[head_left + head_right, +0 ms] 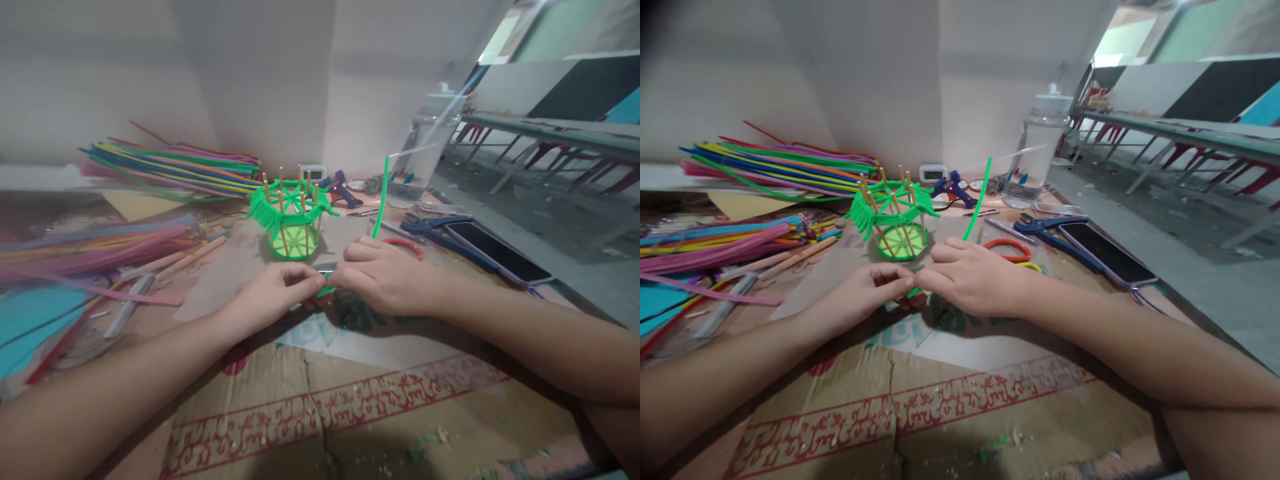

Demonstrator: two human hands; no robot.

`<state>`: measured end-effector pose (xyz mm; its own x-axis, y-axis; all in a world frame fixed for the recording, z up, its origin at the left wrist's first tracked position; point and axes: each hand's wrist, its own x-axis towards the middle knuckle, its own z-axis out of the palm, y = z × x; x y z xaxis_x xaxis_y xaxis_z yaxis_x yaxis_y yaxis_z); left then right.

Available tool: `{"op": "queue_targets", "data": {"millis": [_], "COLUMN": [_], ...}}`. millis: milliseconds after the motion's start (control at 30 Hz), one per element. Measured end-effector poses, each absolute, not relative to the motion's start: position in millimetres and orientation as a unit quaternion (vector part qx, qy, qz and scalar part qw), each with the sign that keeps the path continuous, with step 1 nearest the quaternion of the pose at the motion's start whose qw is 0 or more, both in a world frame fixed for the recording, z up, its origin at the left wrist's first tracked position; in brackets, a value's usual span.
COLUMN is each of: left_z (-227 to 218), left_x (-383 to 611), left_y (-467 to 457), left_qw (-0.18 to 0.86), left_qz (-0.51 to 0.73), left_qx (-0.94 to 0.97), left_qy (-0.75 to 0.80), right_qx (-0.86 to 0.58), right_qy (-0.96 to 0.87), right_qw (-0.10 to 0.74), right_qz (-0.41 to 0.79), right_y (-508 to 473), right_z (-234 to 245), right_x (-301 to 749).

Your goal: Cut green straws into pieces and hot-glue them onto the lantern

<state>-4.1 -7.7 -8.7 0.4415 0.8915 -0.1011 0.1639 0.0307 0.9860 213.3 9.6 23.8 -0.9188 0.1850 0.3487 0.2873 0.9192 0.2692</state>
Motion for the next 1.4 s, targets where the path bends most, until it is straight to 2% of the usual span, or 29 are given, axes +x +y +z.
{"op": "queue_targets", "data": {"millis": [233, 300, 367, 467, 600, 733, 967, 1133, 1400], "left_z": [-11.8, -12.6, -12.2, -10.2, -9.8, -14.6, -22.9, -18.5, -8.8], "left_x": [-6.3, -6.0, -5.4, -4.7, -4.8, -4.6, -5.6, -3.4, -5.1], "left_y": [-5.1, -5.7, -7.1, -9.2, -10.2, -9.8, -5.4, -6.2, -11.5], "left_qw": [0.595, 0.6, 0.601, 0.577, 0.542, 0.554, 0.544, 0.535, 0.412], "left_qz": [0.28, 0.279, 0.294, 0.326, 0.343, 0.34, 0.327, 0.355, 0.351], "left_qx": [0.637, 0.637, 0.632, 0.636, 0.651, 0.652, 0.67, 0.672, 0.735], "left_qy": [0.402, 0.396, 0.392, 0.395, 0.406, 0.391, 0.385, 0.368, 0.407], "right_qx": [-0.131, -0.131, -0.131, -0.151, -0.303, -0.385, -0.392, -0.407, -0.396], "right_qy": [-0.972, -0.964, -0.946, -0.928, -0.878, -0.805, -0.737, -0.69, -0.677], "right_qw": [0.116, 0.154, 0.238, 0.334, 0.328, 0.334, 0.337, 0.382, 0.381], "right_qz": [-0.159, -0.171, -0.175, -0.066, 0.175, 0.304, 0.435, 0.461, 0.49], "right_y": [11.2, 8.0, 2.4, -4.8, -2.5, 4.0, 5.4, 8.2, 5.3], "right_z": [29.7, 28.5, 26.4, 20.1, 7.7, 0.0, -3.8, -2.6, -0.2], "right_x": [212.5, 212.9, 213.7, 213.9, 207.9, 198.4, 191.5, 193.4, 191.3]}}
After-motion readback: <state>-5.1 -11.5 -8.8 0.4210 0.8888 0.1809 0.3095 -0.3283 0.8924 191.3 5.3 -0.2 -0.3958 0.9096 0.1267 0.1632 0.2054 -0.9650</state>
